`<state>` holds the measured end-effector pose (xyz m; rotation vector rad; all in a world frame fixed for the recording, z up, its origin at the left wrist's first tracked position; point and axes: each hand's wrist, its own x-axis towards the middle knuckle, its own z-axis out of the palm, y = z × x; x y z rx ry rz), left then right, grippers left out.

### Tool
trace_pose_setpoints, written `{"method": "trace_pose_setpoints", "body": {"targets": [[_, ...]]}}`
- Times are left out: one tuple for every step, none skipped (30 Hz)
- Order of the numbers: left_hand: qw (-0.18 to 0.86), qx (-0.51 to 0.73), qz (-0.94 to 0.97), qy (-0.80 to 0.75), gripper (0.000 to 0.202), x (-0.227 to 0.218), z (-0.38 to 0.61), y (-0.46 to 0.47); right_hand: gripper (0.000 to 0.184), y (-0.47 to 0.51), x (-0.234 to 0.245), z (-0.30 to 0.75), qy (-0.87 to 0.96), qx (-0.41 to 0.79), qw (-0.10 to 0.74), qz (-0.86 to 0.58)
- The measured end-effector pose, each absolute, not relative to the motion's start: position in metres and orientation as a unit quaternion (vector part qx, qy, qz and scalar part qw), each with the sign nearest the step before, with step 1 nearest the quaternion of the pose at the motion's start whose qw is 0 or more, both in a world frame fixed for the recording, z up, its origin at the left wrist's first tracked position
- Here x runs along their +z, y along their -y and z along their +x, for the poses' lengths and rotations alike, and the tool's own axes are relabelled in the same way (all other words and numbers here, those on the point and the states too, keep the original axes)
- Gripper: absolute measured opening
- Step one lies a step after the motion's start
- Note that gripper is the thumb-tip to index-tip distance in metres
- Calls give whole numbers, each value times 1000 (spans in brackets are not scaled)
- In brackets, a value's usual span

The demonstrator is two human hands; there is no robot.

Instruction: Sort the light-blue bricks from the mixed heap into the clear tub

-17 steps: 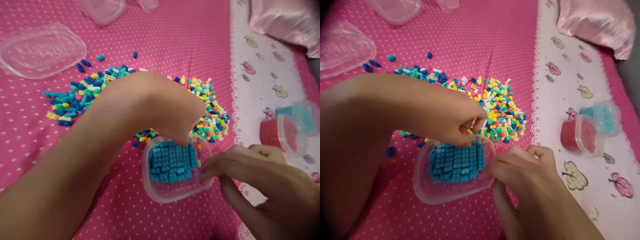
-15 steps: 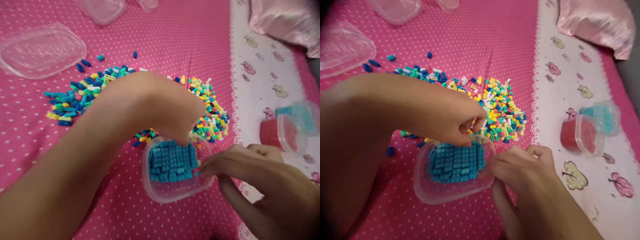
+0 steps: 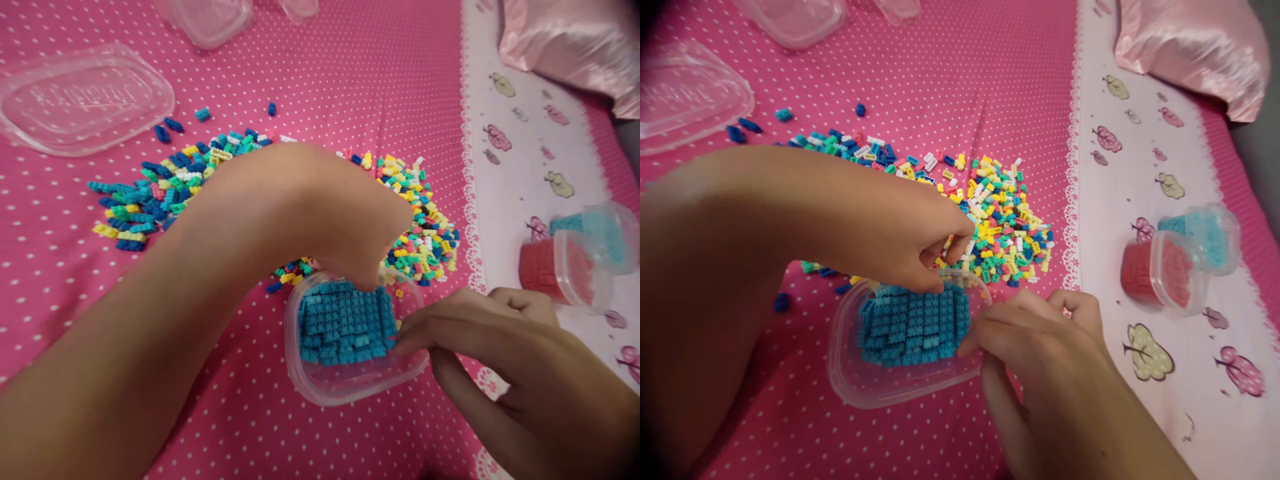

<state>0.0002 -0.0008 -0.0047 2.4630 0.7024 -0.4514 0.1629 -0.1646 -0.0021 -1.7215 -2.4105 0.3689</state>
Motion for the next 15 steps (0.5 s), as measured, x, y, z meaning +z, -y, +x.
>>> {"method": "trace_pose_setpoints", "body": {"targets": [[266, -173, 912, -260, 16, -4, 1, 0, 26, 165, -2, 163, 805, 121, 77, -575], [262, -177, 912, -261, 17, -4, 1, 0, 26, 165, -3, 162, 806, 119, 77, -575], [253, -182, 913, -262, 17, -3, 2, 0, 26, 166, -3, 162, 806, 115, 78, -575], [244, -186, 914, -264, 17, -2, 2, 1, 26, 166, -3, 163, 807, 110, 80, -574], [238, -192, 914, -266, 17, -1, 3, 1, 26, 166, -3, 164, 809, 105, 80, -573], [236, -196, 913, -267, 17, -1, 3, 1, 27, 166, -2, 165, 809, 97, 81, -574], [238, -200, 912, -269, 18, 0, 3, 1, 27, 165, -2, 167, 813, 90, 80, -570], [243, -205, 908, -271, 18, 0, 3, 1, 27, 164, -2, 169, 819, 84, 76, -562], [247, -207, 906, -274, 18, 0, 3, 0, 26, 163, -2, 170, 829, 81, 71, -549], [250, -203, 906, -274, 17, -1, 3, 0, 25, 163, -2, 172, 834, 78, 67, -542], [251, -198, 908, -271, 16, -1, 2, 0, 25, 162, -2, 172, 834, 73, 66, -543], [251, -191, 911, -267, 14, -1, 2, 0, 25, 163, -2, 173, 829, 70, 67, -551], [248, -186, 914, -263, 12, -2, 2, 0, 25, 163, -3, 172, 820, 66, 69, -565], [244, -178, 917, -261, 11, -2, 2, 0, 26, 164, -3, 171, 807, 60, 74, -583], [240, -175, 919, -260, 11, -2, 2, 0, 26, 165, -3, 170, 798, 57, 80, -595]]}}
